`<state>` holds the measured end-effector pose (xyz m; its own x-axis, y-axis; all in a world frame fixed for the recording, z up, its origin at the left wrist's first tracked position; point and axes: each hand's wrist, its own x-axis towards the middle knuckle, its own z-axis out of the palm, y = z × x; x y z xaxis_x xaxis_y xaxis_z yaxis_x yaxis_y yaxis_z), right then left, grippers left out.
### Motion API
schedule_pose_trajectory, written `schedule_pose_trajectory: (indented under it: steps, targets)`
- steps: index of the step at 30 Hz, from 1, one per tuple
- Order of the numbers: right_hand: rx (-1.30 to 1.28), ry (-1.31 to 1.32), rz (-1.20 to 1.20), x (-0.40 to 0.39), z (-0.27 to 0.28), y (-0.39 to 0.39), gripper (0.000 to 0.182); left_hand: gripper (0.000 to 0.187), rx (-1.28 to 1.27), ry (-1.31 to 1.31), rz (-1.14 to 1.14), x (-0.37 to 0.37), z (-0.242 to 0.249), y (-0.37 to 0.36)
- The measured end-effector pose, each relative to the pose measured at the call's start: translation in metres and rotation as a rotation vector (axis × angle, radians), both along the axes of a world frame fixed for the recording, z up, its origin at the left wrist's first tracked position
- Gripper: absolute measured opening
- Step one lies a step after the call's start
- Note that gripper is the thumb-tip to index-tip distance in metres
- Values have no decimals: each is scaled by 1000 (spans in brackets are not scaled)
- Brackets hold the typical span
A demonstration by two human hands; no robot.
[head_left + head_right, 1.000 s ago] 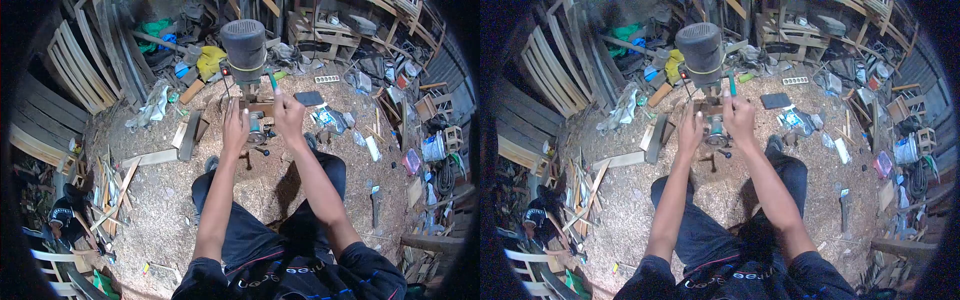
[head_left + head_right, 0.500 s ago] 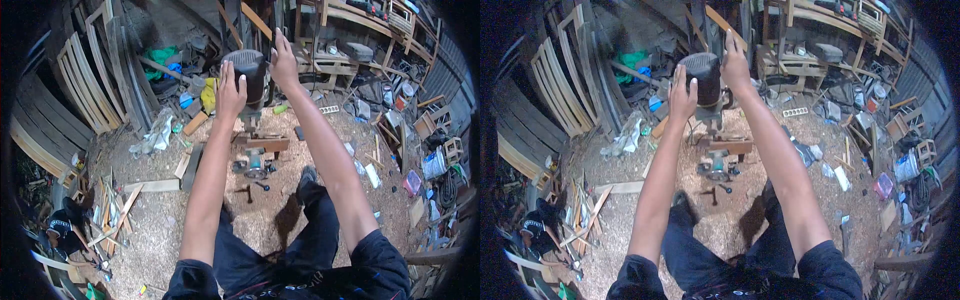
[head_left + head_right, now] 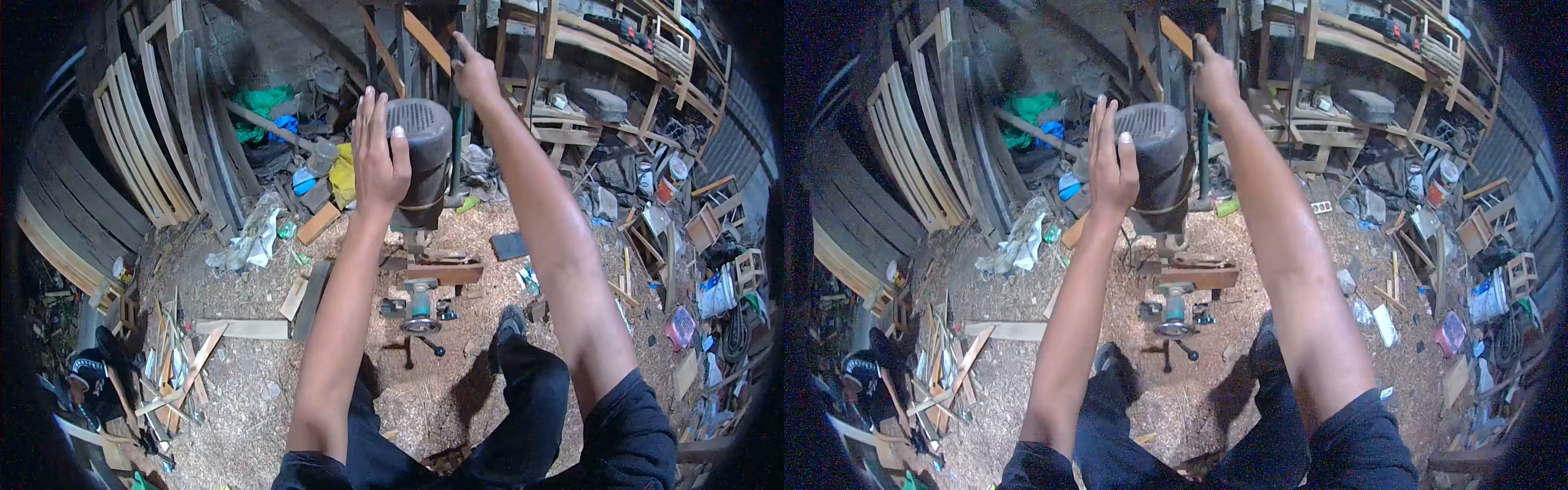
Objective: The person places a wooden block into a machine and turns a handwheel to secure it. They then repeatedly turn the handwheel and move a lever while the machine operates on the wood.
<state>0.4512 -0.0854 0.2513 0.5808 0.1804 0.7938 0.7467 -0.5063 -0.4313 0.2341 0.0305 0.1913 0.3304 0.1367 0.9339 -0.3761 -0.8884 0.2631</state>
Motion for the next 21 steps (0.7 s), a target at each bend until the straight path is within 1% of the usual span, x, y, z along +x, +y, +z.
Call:
schedule_pose_trajectory:
  steps: [1, 3, 4, 5, 6, 7, 8, 9, 10, 11, 12, 13, 15, 16, 18, 19, 20, 21]
  targets:
    - [56, -151, 43, 1, -4, 0, 62, 53, -12, 10, 1, -4, -3, -1]
    - [110, -25, 135, -15, -20, -9, 65, 56, -88, 33, -26, -19, -15, -4]
    - [111, -15, 83, -16, -36, -12, 64, 57, -152, 51, -38, -27, -30, -5]
    - [207, 0, 96, -26, -62, -17, 62, 58, -218, 66, -44, -40, -50, -8]
    - [310, 5, 107, -44, -91, -23, 61, 57, -319, 131, -66, -56, -75, -14]
    - [415, 5, 114, -68, -116, -32, 60, 57, -449, 272, -72, -75, -104, -19]
    - [403, 283, 67, -109, -145, -45, 58, 59, -481, 430, -16, -92, -145, -19]
    - [368, 423, 134, -118, -205, -59, 48, 60, -549, 659, -35, -105, -187, -18]
    - [278, 504, 109, -147, -266, -69, 38, 61, -618, 898, -54, -120, -234, -19]
    - [53, 654, 24, -194, -299, -84, 34, 61, -681, 1141, -70, -136, -273, -20]
    - [-120, 961, 247, -235, -296, -98, 53, 62, -737, 1372, -86, -141, -291, -19]
    - [-459, 832, 199, -249, -378, -111, 63, 63, -644, 1437, -122, -150, -299, -23]
    - [-885, 1075, 466, -288, -404, -109, 68, 66, -457, 1554, -195, -158, -313, -33]
    - [-909, 993, 399, -311, -421, -108, 66, 67, -409, 1560, -255, -155, -331, -29]
    - [-950, 807, 261, -334, -444, -98, 64, 67, -389, 1539, -258, -151, -357, -29]
    - [-914, 928, 261, -336, -448, -100, 63, 67, -383, 1530, -258, -151, -365, -29]
    - [-873, 1056, 263, -340, -451, -100, 63, 67, -433, 1510, -316, -150, -370, -24]
    - [-829, 1175, 265, -341, -451, -98, 63, 67, -447, 1534, -317, -155, -368, -25]
